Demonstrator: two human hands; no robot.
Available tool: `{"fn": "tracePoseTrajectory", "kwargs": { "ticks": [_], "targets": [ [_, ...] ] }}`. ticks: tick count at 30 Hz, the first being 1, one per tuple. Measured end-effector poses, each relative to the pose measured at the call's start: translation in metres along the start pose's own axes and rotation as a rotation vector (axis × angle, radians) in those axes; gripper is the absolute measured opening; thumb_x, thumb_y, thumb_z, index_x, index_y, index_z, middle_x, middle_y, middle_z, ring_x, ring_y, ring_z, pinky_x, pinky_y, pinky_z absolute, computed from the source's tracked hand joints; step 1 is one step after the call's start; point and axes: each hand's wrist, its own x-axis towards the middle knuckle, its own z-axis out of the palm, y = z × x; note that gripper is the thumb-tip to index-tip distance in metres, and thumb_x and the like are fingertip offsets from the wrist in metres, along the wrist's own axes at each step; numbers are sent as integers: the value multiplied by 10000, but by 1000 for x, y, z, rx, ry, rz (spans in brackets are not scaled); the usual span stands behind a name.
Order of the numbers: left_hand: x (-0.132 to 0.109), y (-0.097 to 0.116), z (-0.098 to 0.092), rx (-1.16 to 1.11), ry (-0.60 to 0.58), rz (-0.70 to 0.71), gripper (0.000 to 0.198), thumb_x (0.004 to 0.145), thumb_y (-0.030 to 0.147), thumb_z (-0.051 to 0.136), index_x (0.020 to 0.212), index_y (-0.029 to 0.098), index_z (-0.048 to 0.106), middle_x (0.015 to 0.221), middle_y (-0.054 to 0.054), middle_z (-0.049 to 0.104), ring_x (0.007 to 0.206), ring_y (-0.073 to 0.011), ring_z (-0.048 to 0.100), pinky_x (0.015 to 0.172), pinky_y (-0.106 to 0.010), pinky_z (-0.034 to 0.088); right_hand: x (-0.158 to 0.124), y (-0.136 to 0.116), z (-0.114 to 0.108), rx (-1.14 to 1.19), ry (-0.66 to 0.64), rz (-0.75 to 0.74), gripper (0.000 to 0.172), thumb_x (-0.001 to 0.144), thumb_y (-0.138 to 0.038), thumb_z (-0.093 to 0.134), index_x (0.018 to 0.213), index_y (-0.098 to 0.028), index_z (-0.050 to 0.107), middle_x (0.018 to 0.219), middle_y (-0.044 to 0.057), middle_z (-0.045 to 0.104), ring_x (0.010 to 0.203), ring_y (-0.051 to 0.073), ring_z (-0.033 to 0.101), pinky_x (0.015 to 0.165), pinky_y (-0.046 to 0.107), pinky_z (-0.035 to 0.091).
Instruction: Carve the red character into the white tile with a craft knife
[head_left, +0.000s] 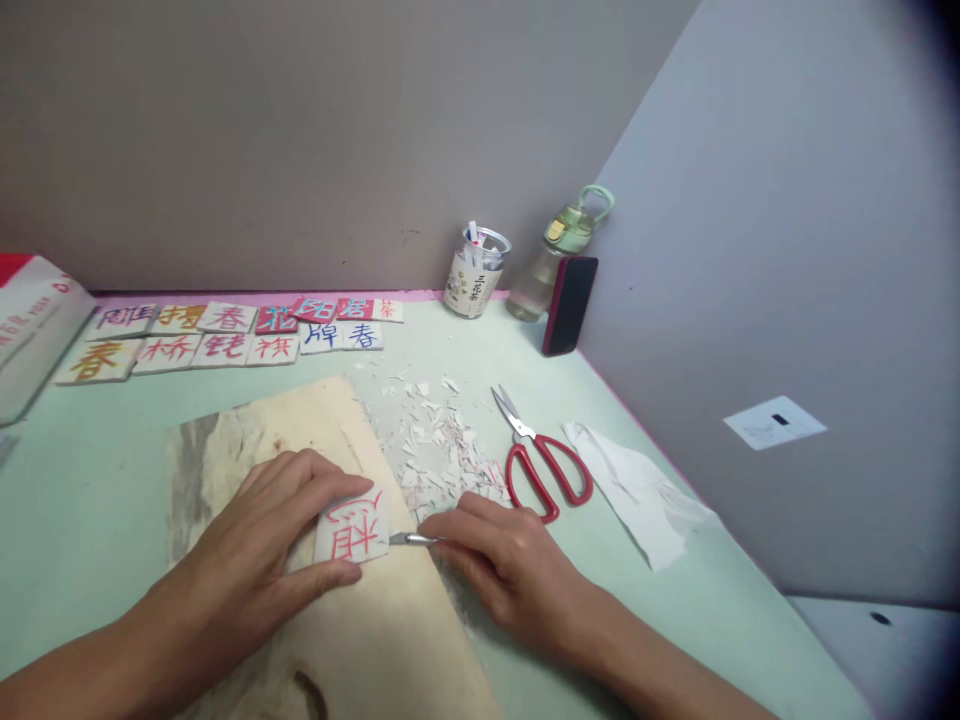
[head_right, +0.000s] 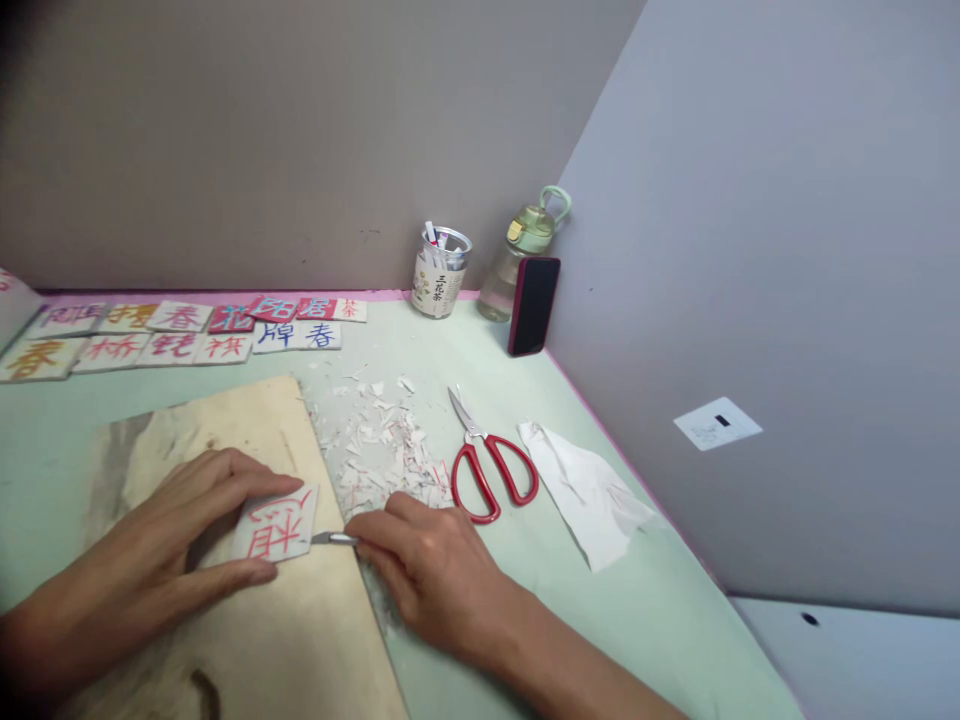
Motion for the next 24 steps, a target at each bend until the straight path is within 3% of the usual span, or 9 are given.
{"fn": "tracePoseTrajectory", "kwargs": {
  "ticks": [15, 19, 24],
  "targets": [
    [-4, 1, 5, 32, 72, -26, 400, 945, 534, 660, 1279, 329, 578, 1114, -29, 627, 1071, -303, 582, 930, -447, 500, -6, -15, 14, -8, 102, 112, 289, 1074, -252, 451, 1126, -219, 733, 844, 46, 659, 736, 179, 642, 637, 278, 451],
    [-5, -3, 7, 110, 73, -5, 457, 905, 542, 720, 1289, 332, 588, 1086, -25, 640, 1017, -275, 625, 873, -395, 531, -9, -22, 20, -88, 120, 155, 279, 1070, -232, 435, 1101, -234, 712, 834, 35, 643, 675, 168, 618, 597, 273, 403],
    [-6, -1, 11, 184, 151, -29, 487, 848, 597, 763, 1205, 301, 612, 1011, -7, 644, 967, -275, 641, 853, -405, 501, -6, -20, 18, -208, 57, 86, 234, 977, -136, 454, 1052, -201, 667, 799, 38, 651, 595, 160, 575, 525, 281, 320]
  ]
}}
